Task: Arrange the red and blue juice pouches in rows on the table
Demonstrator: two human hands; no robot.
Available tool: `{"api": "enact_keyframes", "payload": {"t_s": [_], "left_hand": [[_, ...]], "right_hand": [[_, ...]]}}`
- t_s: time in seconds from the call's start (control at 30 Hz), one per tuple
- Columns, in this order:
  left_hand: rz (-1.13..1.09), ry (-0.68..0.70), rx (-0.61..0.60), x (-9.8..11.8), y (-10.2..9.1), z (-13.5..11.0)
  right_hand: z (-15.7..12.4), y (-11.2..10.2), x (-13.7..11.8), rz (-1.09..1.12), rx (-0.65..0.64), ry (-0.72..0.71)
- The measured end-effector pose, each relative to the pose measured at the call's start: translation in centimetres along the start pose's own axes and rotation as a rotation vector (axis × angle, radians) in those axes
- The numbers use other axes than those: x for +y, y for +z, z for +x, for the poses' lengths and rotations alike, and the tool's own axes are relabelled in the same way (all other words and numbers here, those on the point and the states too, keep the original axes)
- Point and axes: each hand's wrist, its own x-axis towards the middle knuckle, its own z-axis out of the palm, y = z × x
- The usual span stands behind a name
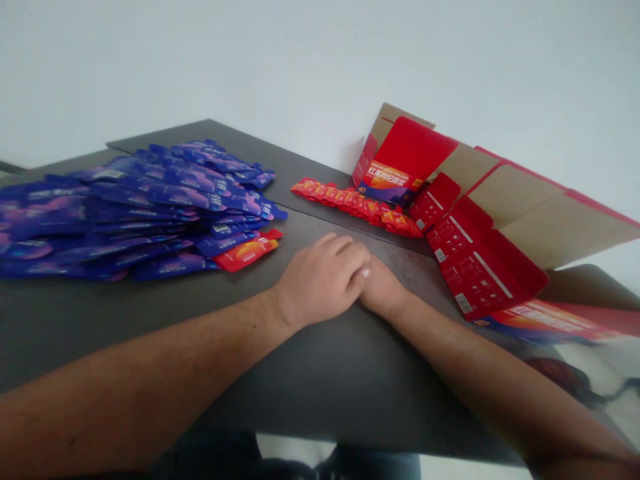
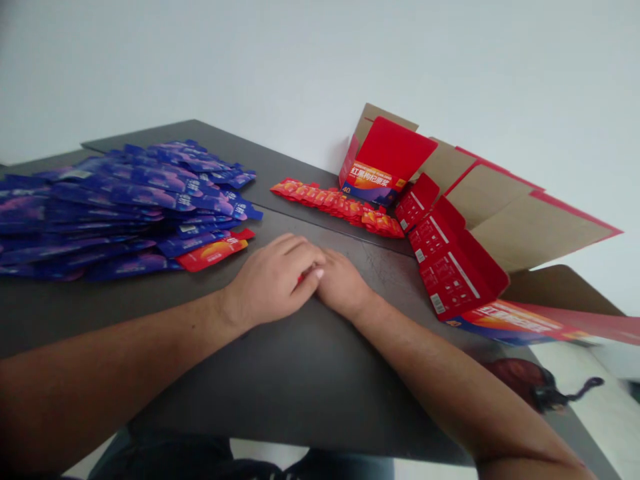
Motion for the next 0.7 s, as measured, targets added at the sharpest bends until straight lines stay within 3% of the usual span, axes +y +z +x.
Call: {"api": "enact_keyframes", "payload": {"t_s": [0.13, 0.23, 0.3, 0.43, 0.53, 0.6, 0.7], "left_hand": [[-0.202, -0.414, -0.108, -1.9, 1.6, 0.7], [-0.536, -0.635, -0.259, -2.2, 2.5, 1.1], [-0.781, -0.757, -0.288, -2.0, 2.8, 1.1], [-1.025, -0.915, -0.120, -1.7, 3.3, 0.8], [-0.991, -0.937, 0.094, -2.4, 3.9, 0.9], [-0.951, -0.952, 0.227, -3.0, 4.2, 1.0], [-0.928, -0.955, 0.337, -3.7, 4.5, 1.1]], "right_hand": [[-4.4, -2.4, 2.8, -0.100, 0.085, -0.009], [-6.7, -3.7, 4.2, -0.173, 0.171, -0.040], [-7.1, -3.8, 4.2, -0.180, 0.208, -0.030], [-6.0, -2.6, 3.2, -0.057, 0.331, 0.100], [-5.1, -1.5, 2.2, 0.243, 0.481, 0.380], [-4.7, -1.2, 1.3, 0.580, 0.433, 0.579], [-3.9, -0.8, -0.5, 0.947, 0.225, 0.707]]}}
